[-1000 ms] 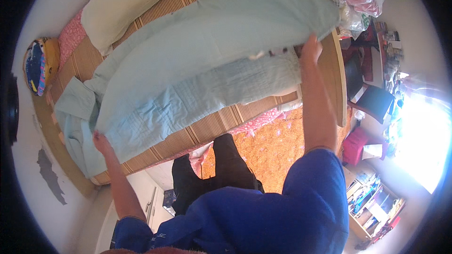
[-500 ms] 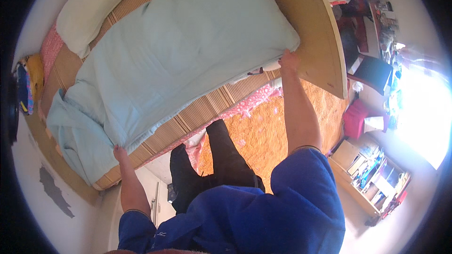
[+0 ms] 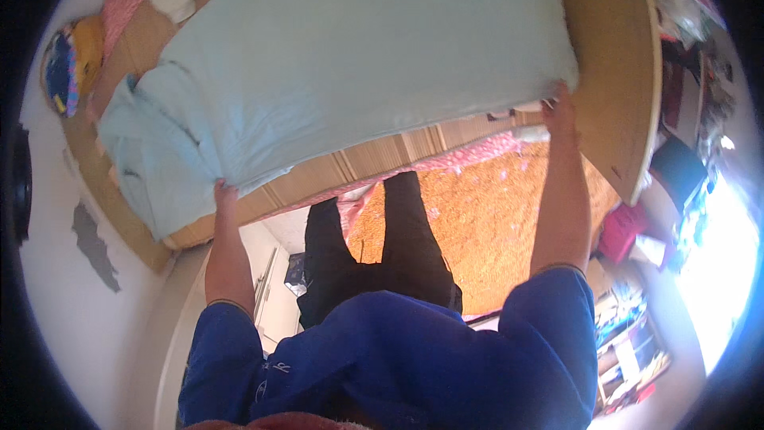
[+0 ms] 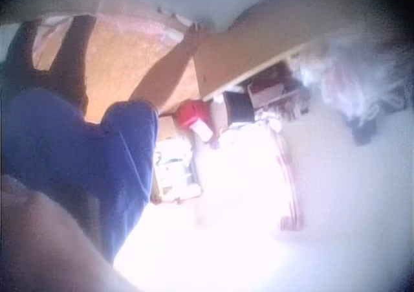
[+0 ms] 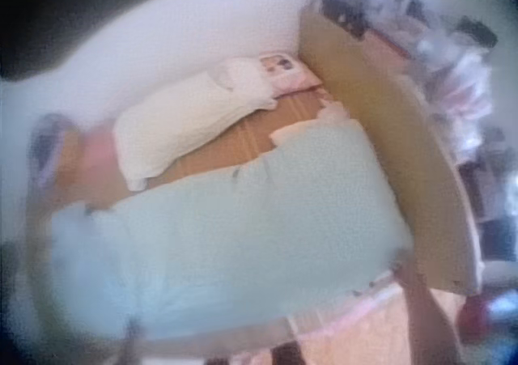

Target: The person spreads a light blue quilt over a bed, then folds it neatly in several steps. They also handle a white pillow and a patterned pillow, placing them aside before completing the fold.

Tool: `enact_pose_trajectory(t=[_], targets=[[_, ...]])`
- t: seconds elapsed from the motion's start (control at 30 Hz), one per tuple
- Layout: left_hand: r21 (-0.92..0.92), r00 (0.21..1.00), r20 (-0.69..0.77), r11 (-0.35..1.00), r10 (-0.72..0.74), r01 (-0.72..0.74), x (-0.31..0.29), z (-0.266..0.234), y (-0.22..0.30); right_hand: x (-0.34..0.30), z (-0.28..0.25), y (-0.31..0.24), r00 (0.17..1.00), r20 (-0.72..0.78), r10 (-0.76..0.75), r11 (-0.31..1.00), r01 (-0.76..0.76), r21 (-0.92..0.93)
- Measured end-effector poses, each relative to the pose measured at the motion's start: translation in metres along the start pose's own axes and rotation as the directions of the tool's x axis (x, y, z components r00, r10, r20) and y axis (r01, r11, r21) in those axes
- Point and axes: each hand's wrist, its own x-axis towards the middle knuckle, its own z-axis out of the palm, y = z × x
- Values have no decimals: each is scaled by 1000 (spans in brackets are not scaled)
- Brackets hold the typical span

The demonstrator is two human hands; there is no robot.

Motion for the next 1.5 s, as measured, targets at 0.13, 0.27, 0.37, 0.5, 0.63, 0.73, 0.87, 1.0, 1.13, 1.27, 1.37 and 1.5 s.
enact_pose_trajectory(t=[0.13,0.27,0.37,0.5,0.63,0.73,0.87,1.0,1.13,1.27,1.37,1.5], targets=[[316,996,76,948,-48,21,-12,57,12,36,-40,-17,999,-7,47,988,-46,149],[545,998,-41,836,-48,62,-72,87,39,21,-13,-35,983,103,151,973,-166,163],[545,1000,-25,838,-19,30,-100,103,48,26,-9,-33,979,99,181,956,-198,215],[494,990,90,868,-104,46,-139,132,69,51,-48,-26,987,62,151,980,-158,118],[581,999,49,814,-18,-14,-145,100,66,35,-43,-22,995,-100,11,1000,-11,-1],[579,1000,18,815,5,-14,-140,57,53,13,-49,-87,968,-191,-160,983,139,-119],[619,999,-14,784,-37,37,-100,8,21,-26,-67,-145,858,-310,-409,868,260,-423],[794,936,-19,574,351,-199,-67,-55,-73,-66,-27,-121,712,-371,-596,534,6,-846],[588,1000,-2,809,-5,5,-66,-72,-40,-135,45,-74,584,-251,-772,27,-364,-931],[695,963,-34,699,266,-168,-55,-125,-45,-158,140,28,647,674,-357,-674,321,-666],[680,900,-248,726,359,-101,-21,-196,-47,-231,256,144,431,895,-118,-339,829,-444],[540,852,-447,842,271,15,24,-295,2,-412,419,287,281,954,100,150,944,-294]])
